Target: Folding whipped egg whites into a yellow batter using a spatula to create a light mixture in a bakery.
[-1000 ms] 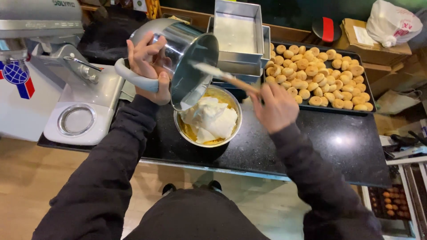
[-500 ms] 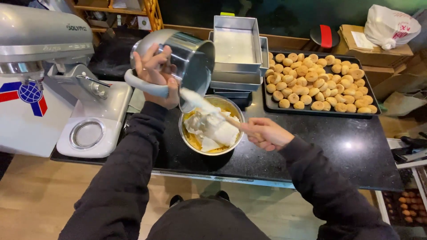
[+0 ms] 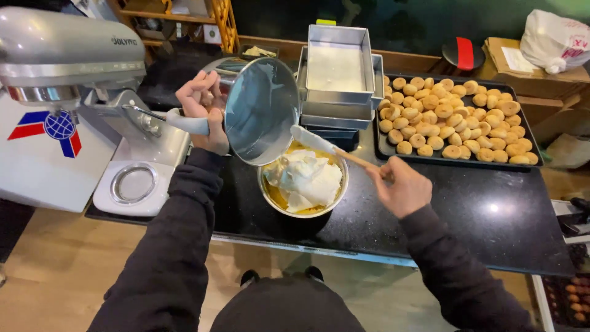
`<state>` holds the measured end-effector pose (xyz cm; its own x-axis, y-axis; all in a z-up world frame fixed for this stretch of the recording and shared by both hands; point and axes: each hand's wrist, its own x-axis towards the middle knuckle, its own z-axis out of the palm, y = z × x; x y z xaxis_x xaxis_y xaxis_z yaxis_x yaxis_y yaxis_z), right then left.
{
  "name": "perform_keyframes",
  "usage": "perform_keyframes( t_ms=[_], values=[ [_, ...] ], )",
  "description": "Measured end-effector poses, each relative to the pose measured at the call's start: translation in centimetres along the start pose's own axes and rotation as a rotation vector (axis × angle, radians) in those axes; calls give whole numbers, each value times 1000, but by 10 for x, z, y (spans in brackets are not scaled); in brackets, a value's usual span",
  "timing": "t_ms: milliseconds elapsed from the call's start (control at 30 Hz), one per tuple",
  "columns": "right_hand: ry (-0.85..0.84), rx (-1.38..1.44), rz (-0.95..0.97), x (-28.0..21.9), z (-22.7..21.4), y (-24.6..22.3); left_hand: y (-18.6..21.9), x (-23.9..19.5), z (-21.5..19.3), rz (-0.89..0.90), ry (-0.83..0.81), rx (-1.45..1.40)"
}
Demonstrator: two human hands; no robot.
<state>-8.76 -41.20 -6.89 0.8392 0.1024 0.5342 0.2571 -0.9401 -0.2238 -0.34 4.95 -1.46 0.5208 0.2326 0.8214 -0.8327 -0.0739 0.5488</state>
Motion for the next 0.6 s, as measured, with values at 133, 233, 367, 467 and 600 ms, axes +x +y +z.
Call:
perform_keyframes(
  t_ms=[133, 233, 367, 467, 600],
  values=[
    [13, 155, -21, 16, -7, 1, -6, -5, 0, -28, 10, 32],
    [-29, 254, -11, 27, -9, -4, -11, -8, -2, -45, 46, 15],
    [76, 81, -296, 73, -7, -43, -17, -8, 2, -105, 32, -25],
    [278, -122, -589, 123, -19, -101, -10, -12, 14, -150, -41, -31],
    [319, -341, -542, 161, 0, -148, 19, -21, 48, -116, -18, -196]
  ],
)
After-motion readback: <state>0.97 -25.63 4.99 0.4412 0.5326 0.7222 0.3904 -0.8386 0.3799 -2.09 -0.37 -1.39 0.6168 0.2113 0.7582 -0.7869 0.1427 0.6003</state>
